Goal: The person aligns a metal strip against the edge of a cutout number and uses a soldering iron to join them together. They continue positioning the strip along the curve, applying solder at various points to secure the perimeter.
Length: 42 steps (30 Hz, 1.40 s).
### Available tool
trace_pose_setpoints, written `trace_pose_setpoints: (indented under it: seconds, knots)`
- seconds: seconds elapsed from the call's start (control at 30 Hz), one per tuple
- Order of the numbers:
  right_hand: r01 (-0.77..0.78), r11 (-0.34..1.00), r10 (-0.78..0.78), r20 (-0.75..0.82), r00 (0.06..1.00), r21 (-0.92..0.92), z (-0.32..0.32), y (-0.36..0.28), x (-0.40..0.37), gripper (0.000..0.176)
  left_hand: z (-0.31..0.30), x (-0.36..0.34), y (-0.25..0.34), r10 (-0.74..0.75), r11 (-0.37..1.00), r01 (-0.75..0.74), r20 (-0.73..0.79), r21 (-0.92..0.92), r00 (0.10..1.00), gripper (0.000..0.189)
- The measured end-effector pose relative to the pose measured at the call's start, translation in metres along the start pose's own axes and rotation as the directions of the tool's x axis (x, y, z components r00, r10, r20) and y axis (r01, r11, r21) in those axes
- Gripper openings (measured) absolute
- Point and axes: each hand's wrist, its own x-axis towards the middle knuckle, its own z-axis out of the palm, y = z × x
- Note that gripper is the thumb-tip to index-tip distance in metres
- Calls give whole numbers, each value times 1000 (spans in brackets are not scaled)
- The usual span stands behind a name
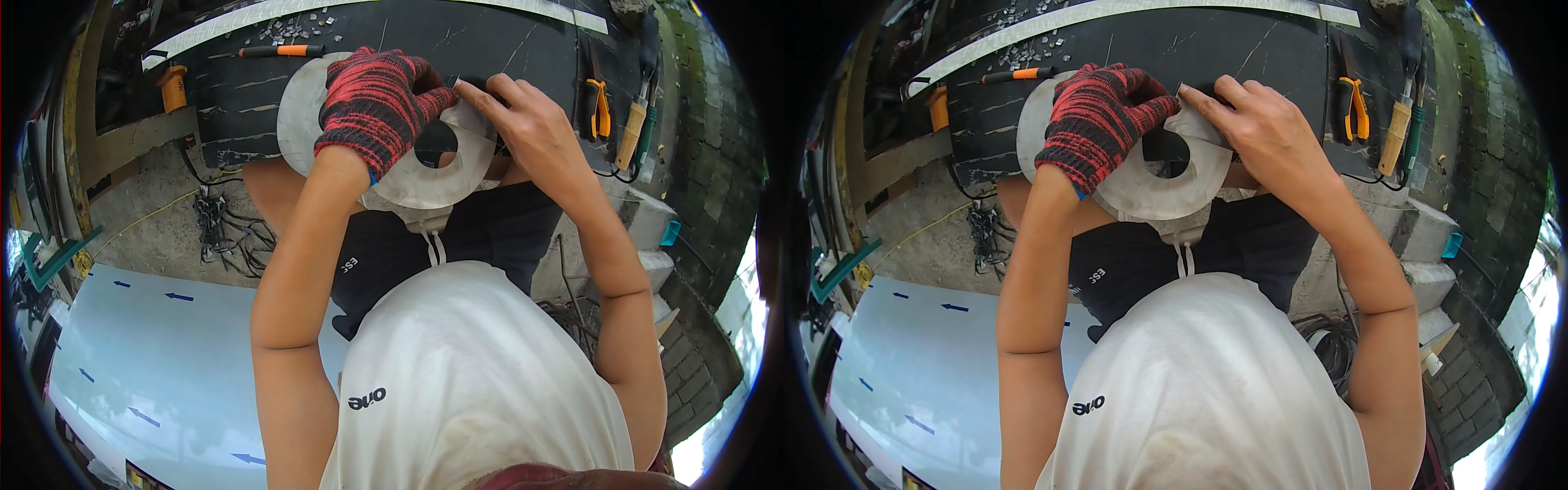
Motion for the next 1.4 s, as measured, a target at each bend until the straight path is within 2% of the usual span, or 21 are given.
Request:
trace_pose_setpoints:
  seconds: [0.97,1.23,1.4]
  knots:
    - [-5,999,5,1,1000,-34,1,-1,1,54,3,4,-2,1,1000,-1,21,-8,1000,40]
    - [-10,999,10,-7,1000,-37,4,-1,0,55,-3,1,2,-62,998,60,66,28,996,34]
    - [-41,998,44,-79,996,37,2,-2,-3,51,-1,0,1,-54,998,53,50,20,997,34]
